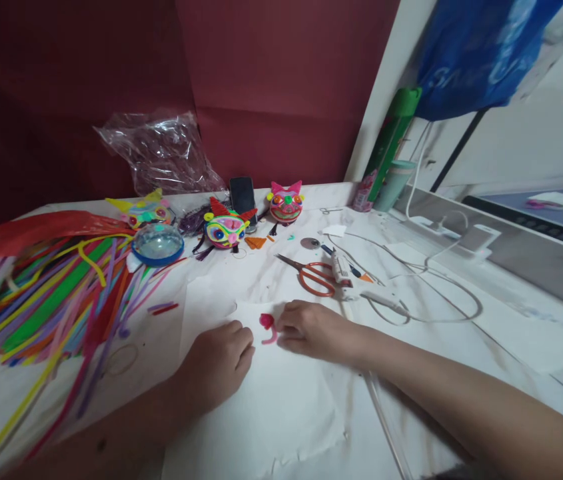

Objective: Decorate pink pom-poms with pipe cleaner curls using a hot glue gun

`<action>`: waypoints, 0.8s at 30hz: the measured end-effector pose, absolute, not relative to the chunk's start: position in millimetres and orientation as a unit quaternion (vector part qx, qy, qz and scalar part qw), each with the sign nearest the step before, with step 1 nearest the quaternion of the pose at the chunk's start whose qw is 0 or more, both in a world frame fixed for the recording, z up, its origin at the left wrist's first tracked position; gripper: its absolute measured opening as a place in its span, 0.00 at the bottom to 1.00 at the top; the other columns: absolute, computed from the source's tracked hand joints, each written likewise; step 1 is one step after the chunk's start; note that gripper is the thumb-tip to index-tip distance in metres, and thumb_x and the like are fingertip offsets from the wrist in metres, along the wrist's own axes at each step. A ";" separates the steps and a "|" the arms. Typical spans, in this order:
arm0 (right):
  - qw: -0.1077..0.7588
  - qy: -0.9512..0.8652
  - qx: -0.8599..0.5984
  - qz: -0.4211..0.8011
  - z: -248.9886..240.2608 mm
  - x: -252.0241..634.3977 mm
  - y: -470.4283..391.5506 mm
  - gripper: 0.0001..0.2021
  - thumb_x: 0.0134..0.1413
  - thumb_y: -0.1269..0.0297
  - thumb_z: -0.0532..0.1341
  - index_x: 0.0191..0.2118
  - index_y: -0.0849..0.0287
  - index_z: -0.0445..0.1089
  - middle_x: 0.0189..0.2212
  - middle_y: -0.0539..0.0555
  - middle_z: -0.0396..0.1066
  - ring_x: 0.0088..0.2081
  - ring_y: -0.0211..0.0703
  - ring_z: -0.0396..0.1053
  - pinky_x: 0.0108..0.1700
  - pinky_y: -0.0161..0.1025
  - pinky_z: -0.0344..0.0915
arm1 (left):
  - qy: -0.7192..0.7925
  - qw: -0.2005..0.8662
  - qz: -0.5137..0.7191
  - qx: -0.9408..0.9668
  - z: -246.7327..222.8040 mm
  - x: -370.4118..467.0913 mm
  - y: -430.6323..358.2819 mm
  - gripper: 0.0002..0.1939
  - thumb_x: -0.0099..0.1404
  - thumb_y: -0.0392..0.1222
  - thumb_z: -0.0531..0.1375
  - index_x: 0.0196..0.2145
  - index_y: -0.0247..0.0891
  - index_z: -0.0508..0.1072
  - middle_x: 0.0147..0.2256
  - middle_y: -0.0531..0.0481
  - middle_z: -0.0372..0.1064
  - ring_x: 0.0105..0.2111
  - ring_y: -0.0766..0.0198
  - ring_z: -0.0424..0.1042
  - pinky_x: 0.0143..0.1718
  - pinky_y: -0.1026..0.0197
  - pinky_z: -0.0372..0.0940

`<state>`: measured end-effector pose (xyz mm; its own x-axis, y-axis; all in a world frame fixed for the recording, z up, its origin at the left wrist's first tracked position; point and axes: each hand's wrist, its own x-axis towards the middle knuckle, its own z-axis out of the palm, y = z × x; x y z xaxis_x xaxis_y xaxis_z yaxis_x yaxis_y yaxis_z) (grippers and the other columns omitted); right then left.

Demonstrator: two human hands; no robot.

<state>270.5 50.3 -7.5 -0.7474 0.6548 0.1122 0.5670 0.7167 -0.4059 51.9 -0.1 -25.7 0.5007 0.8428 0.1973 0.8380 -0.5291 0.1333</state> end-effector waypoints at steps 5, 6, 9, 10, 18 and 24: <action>0.190 -0.884 -0.410 0.115 22.5 291.3 66.7 0.07 0.54 0.71 0.58 0.37 0.60 0.73 0.32 0.55 0.73 0.33 0.40 0.69 0.36 0.34 0.62 | 0.453 -0.036 0.163 0.876 -32.5 49.1 2.2 0.12 0.64 0.33 0.50 0.24 0.37 0.65 0.24 0.53 0.63 0.25 0.65 0.67 0.27 0.63 0.57; 0.196 -0.869 -0.444 0.098 29.4 298.0 70.9 0.07 0.55 0.71 0.58 0.38 0.60 0.73 0.32 0.55 0.73 0.32 0.40 0.69 0.35 0.34 0.62 | 0.445 -0.050 0.179 0.876 -34.3 49.1 2.3 0.13 0.65 0.33 0.50 0.23 0.37 0.64 0.24 0.53 0.62 0.24 0.65 0.66 0.26 0.63 0.57; 0.168 -0.813 -0.557 0.033 45.4 322.0 80.3 0.08 0.57 0.69 0.56 0.39 0.60 0.73 0.36 0.56 0.74 0.34 0.42 0.70 0.36 0.34 0.62 | 0.407 -0.062 0.249 0.877 -38.4 50.6 0.5 0.13 0.67 0.34 0.49 0.25 0.37 0.65 0.26 0.52 0.62 0.25 0.66 0.65 0.28 0.62 0.58; 0.142 -0.796 -0.589 0.009 48.0 331.0 81.8 0.09 0.56 0.70 0.56 0.39 0.60 0.73 0.37 0.57 0.74 0.37 0.43 0.70 0.37 0.35 0.61 | 0.390 -0.052 0.270 0.879 -39.0 51.7 -0.5 0.12 0.67 0.33 0.49 0.28 0.37 0.67 0.30 0.50 0.64 0.28 0.65 0.66 0.30 0.62 0.60; -0.022 -0.798 -0.602 -0.007 16.1 386.1 85.5 0.11 0.47 0.69 0.59 0.39 0.61 0.71 0.40 0.61 0.73 0.44 0.53 0.67 0.41 0.39 0.60 | 0.308 0.027 0.228 0.923 -29.2 59.5 -3.5 0.15 0.59 0.32 0.58 0.45 0.40 0.69 0.46 0.46 0.69 0.45 0.55 0.66 0.45 0.54 0.62; 0.050 -0.804 -0.591 -0.043 -12.2 391.6 93.5 0.06 0.47 0.70 0.56 0.34 0.61 0.66 0.37 0.62 0.70 0.42 0.54 0.64 0.43 0.43 0.59 | 0.283 0.062 0.231 0.929 -25.3 59.7 -2.9 0.08 0.60 0.31 0.57 0.38 0.37 0.70 0.40 0.47 0.70 0.41 0.58 0.66 0.43 0.56 0.62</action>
<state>391.6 93.5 -12.2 -0.2971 0.9457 0.1321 0.9544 0.2984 0.0098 59.7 -2.9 -25.3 0.7335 0.5539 0.3939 0.4967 -0.8325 0.2455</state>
